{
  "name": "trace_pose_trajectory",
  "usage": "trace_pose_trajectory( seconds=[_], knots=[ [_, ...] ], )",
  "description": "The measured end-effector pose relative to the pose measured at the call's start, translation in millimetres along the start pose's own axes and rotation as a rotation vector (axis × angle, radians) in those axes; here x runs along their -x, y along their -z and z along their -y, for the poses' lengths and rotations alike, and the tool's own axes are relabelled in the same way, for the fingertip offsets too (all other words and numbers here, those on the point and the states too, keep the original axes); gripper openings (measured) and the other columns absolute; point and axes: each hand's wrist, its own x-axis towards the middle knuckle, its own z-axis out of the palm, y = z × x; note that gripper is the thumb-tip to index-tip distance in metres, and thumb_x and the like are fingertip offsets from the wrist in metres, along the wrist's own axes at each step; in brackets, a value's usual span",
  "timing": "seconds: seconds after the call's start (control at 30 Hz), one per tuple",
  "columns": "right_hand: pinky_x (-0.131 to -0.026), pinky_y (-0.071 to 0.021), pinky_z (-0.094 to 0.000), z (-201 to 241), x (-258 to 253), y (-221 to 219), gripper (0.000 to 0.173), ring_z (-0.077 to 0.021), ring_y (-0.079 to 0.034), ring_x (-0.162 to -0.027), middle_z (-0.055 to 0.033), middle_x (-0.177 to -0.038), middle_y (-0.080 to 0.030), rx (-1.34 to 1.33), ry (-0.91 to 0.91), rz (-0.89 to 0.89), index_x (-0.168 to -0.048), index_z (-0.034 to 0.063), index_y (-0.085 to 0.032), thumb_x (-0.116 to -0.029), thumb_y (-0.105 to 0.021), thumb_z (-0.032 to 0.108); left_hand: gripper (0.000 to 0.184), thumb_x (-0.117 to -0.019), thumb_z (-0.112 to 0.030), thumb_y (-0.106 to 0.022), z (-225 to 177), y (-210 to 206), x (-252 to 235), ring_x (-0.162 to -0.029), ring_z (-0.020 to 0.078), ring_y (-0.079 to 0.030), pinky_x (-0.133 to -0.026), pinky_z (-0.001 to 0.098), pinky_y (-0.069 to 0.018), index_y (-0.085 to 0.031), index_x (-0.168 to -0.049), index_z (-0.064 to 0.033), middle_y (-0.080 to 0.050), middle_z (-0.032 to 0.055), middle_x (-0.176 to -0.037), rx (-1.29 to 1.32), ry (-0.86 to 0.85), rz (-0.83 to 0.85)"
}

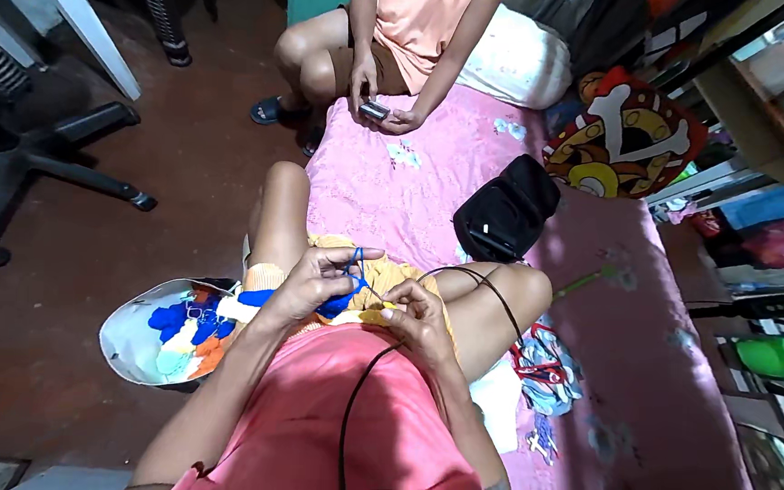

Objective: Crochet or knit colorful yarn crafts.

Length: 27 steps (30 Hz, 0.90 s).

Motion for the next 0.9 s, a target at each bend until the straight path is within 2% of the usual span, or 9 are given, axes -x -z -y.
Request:
trace_pose_trajectory(
  seconds=[0.13,0.2,0.3,0.37,0.47,0.7,0.77,0.8,0.9],
  knots=[
    [-0.053,-0.0428,-0.0151,7,-6,-1,0.028,0.0019,-0.053,-0.063,0.0003,-0.092,-0.068,0.006,-0.125,0.038,-0.117,-0.0029,-0.063,-0.0893,-0.058,-0.006,0.042,-0.087,-0.002,-0.06,20,-20,4,-0.083,-0.0032,-0.064,-0.077,0.015,-0.054,-0.069,-0.127,-0.0046,-0.072,-0.0028,-0.101,-0.314,-0.213,-0.109],
    [-0.049,-0.039,-0.0155,10,-9,-4,0.034,0.0008,-0.049,-0.058,0.0005,-0.086,-0.064,0.051,-0.158,-0.024,-0.124,-0.0048,-0.059,-0.0907,-0.058,-0.004,0.036,-0.0915,-0.005,-0.056,40,-25,3,-0.081,0.0051,-0.066,-0.074,0.0208,-0.0545,-0.072,-0.124,-0.0034,-0.073,0.0069,-0.098,-0.53,-0.444,-0.135],
    [-0.052,-0.0431,-0.0155,10,-12,-10,0.028,0.0008,-0.052,-0.061,-0.0055,-0.1,-0.068,0.046,-0.128,-0.113,-0.12,-0.0063,-0.062,-0.0925,-0.058,-0.002,0.036,-0.0936,-0.004,-0.054,51,-30,2,-0.078,0.0091,-0.064,-0.072,0.0224,-0.0534,-0.073,-0.124,-0.0053,-0.07,0.0092,-0.09,-0.583,-0.566,-0.116],
    [-0.051,-0.0436,-0.0148,9,-13,-11,0.02,0.0016,-0.051,-0.058,-0.0067,-0.102,-0.069,0.006,-0.108,-0.157,-0.112,-0.0059,-0.065,-0.0927,-0.06,-0.003,0.027,-0.0963,-0.007,-0.059,43,-28,4,-0.086,0.0043,-0.067,-0.078,0.0191,-0.0561,-0.075,-0.118,-0.0027,-0.072,0.0052,-0.095,-0.407,-0.478,-0.093],
    [-0.048,-0.0433,-0.0149,8,-16,-9,0.016,0.0005,-0.05,-0.054,-0.0056,-0.094,-0.066,-0.037,-0.1,-0.196,-0.108,-0.0055,-0.063,-0.0933,-0.058,-0.003,0.017,-0.0959,-0.02,-0.066,32,-13,6,-0.088,0.0007,-0.069,-0.08,0.02,-0.0577,-0.077,-0.091,-0.0074,-0.074,-0.0054,-0.094,-0.206,-0.294,-0.074],
    [-0.045,-0.0445,-0.0172,11,-15,-13,0.019,-0.0027,-0.052,-0.05,-0.0086,-0.086,-0.068,-0.09,-0.124,-0.288,-0.112,-0.0083,-0.06,-0.0935,-0.057,-0.006,0.027,-0.0918,-0.03,-0.067,18,42,15,-0.078,-0.0054,-0.063,-0.071,0.0151,-0.0522,-0.07,-0.067,-0.0185,-0.069,-0.0149,-0.083,-0.335,-0.045,0.161],
    [-0.045,-0.0463,-0.0177,11,-15,-16,0.02,-0.0035,-0.053,-0.05,-0.0099,-0.086,-0.069,-0.104,-0.138,-0.286,-0.113,-0.0086,-0.06,-0.0928,-0.058,-0.007,0.022,-0.0934,-0.037,-0.068,22,36,17,-0.099,0.0041,-0.07,-0.085,0.022,-0.0571,-0.077,-0.077,-0.0252,-0.076,-0.0085,-0.105,-0.062,-0.162,0.133],
    [-0.045,-0.0469,-0.0179,11,-14,-18,0.02,-0.0039,-0.054,-0.05,-0.0102,-0.086,-0.069,-0.11,-0.142,-0.289,-0.112,-0.0086,-0.06,-0.0921,-0.059,-0.008,0.018,-0.0929,-0.041,-0.069,24,29,16,-0.111,0.0124,-0.068,-0.095,0.0299,-0.0554,-0.081,-0.092,-0.0263,-0.074,-0.0026,-0.117,0.084,-0.209,0.131],
    [-0.045,-0.0469,-0.0175,12,-12,-24,0.021,-0.0039,-0.054,-0.05,-0.0106,-0.085,-0.069,-0.108,-0.122,-0.31,-0.111,-0.0088,-0.061,-0.09,-0.06,-0.01,0.061,-0.0879,-0.035,-0.077,26,2,12,-0.114,0.023,-0.068,-0.093,0.0376,-0.0595,-0.058,-0.145,-0.0298,-0.066,0.0063,-0.131,0.174,-0.227,0.073]
  ],
)
